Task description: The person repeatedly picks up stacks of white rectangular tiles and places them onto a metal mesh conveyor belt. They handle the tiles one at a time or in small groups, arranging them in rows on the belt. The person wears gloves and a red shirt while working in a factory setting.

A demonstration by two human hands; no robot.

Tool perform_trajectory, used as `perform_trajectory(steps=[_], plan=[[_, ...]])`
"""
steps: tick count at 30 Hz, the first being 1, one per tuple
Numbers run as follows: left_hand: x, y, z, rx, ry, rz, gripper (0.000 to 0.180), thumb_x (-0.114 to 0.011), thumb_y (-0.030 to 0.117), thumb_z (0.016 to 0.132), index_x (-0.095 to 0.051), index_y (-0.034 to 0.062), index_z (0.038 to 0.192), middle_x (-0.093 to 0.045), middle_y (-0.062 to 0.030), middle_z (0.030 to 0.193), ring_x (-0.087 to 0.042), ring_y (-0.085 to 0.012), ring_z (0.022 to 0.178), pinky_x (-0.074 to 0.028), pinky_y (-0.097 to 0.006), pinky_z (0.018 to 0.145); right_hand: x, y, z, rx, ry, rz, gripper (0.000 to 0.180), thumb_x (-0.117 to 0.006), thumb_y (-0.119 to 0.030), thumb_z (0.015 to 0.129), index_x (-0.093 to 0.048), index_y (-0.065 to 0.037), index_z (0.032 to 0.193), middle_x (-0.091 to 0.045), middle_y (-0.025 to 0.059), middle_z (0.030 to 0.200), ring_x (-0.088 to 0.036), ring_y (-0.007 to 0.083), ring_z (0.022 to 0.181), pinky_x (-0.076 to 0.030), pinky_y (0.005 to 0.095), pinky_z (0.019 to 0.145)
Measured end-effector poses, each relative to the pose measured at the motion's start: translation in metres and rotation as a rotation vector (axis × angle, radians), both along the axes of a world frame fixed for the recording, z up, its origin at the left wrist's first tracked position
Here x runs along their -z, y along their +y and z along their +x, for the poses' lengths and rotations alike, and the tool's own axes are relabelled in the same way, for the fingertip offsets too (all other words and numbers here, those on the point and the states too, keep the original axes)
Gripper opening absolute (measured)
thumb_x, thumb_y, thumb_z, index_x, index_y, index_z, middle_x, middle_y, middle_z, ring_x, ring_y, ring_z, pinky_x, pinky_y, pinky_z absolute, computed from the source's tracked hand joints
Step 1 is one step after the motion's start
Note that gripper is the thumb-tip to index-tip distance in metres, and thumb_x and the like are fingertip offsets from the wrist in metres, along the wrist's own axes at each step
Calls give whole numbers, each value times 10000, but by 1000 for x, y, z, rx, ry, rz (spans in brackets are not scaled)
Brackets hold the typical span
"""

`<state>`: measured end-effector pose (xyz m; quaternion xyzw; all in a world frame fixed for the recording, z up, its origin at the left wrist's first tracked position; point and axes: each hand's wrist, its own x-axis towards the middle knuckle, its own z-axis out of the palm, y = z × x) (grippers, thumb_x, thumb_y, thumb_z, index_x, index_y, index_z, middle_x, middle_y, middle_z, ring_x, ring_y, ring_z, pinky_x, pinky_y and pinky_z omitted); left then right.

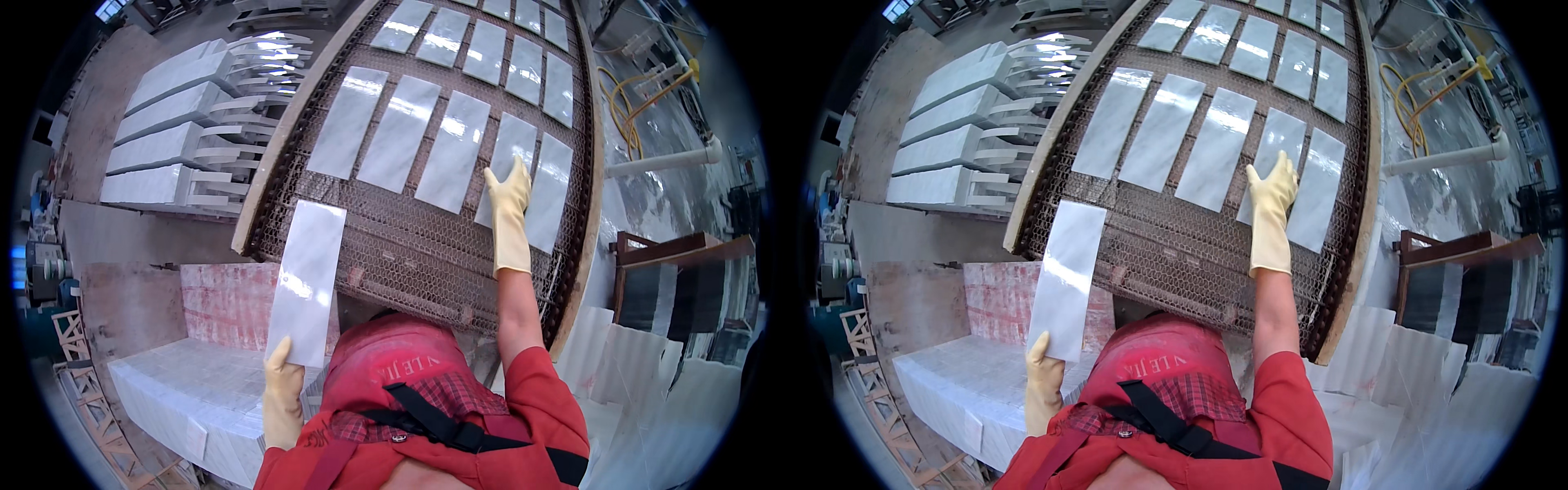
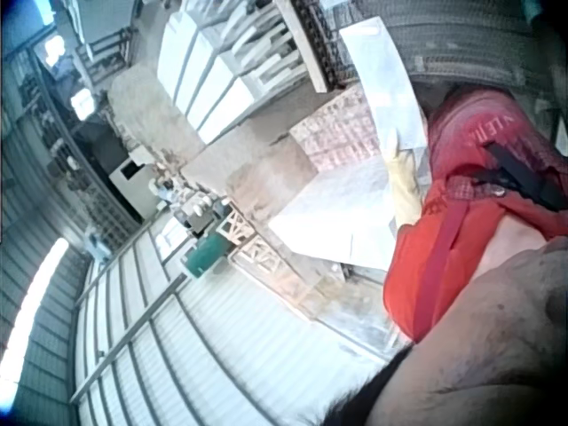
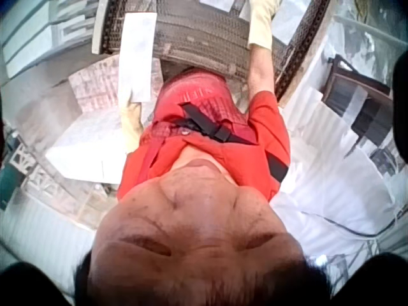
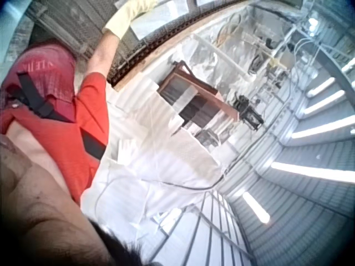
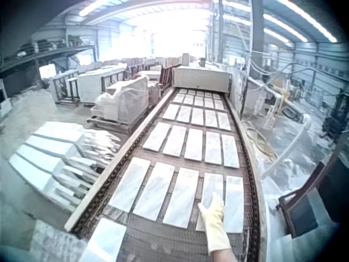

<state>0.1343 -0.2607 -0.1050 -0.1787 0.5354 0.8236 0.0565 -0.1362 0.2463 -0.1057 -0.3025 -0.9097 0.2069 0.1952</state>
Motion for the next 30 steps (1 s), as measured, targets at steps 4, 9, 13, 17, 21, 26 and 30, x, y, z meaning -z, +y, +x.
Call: perform_trajectory(steps=[4, 9, 13, 17, 21, 26, 30], plan=[[27, -13, 30, 12, 29, -225, 273, -615, 3, 1044, -658, -81, 1300, -706, -129, 1276, -679, -217, 1148, -541, -354, 1022, 30, -8, -11, 25, -95, 226, 915, -836, -527, 834, -471, -106, 1559, -495, 180, 1591, -450, 387, 1465, -344, 499, 1223], [26, -1, 30, -26, -77, -135, 276, -671, -17, 1006, -682, -68, 1277, -727, -139, 1238, -694, -214, 1117, -566, -351, 983, 33, -3, -14, 58, -67, 260, 914, -849, -523, 807, -494, -109, 1540, -544, 170, 1549, -514, 365, 1411, -410, 463, 1175], [2, 21, 20, -11, -108, -322, 298, -751, -76, 919, -702, -66, 1213, -748, -151, 1180, -715, -222, 1059, -594, -360, 946, 22, -11, -16, 104, -62, 227, 955, -877, -515, 763, -490, -104, 1533, -633, 167, 1438, -603, 346, 1321, -509, 442, 1078], [2, 28, 17, 0, -95, -432, 313, -780, -108, 873, -702, -76, 1175, -753, -163, 1148, -725, -241, 1030, -617, -386, 925, 11, -26, -17, 135, -78, 205, 1028, -897, -516, 734, -446, -102, 1559, -663, 167, 1397, -655, 353, 1249, -550, 453, 1020], [12, 22, 17, 2, -105, -387, 298, -748, -90, 907, -682, -89, 1198, -745, -171, 1160, -724, -245, 1028, -624, -397, 916, 6, -27, -19, 143, -100, 158, 1034, -909, -493, 740, -417, -127, 1572, -654, 142, 1420, -657, 335, 1249, -557, 450, 1018], [21, 13, 18, -20, -111, -268, 309, -705, -76, 946, -644, -101, 1248, -730, -180, 1181, -725, -269, 1031, -629, -409, 920, 15, -24, -20, 120, -84, 162, 974, -898, -468, 773, -443, -119, 1561, -626, 125, 1471, -603, 324, 1333, -489, 446, 1108], [19, 12, 17, 22, -57, -411, 321, -669, -66, 978, -614, -93, 1293, -708, -194, 1218, -717, -299, 1087, -636, -434, 921, 21, -34, -17, 97, 39, 129, 864, -869, -405, 833, -485, -59, 1525, -629, 160, 1450, -577, 327, 1360, -433, 447, 1161]])
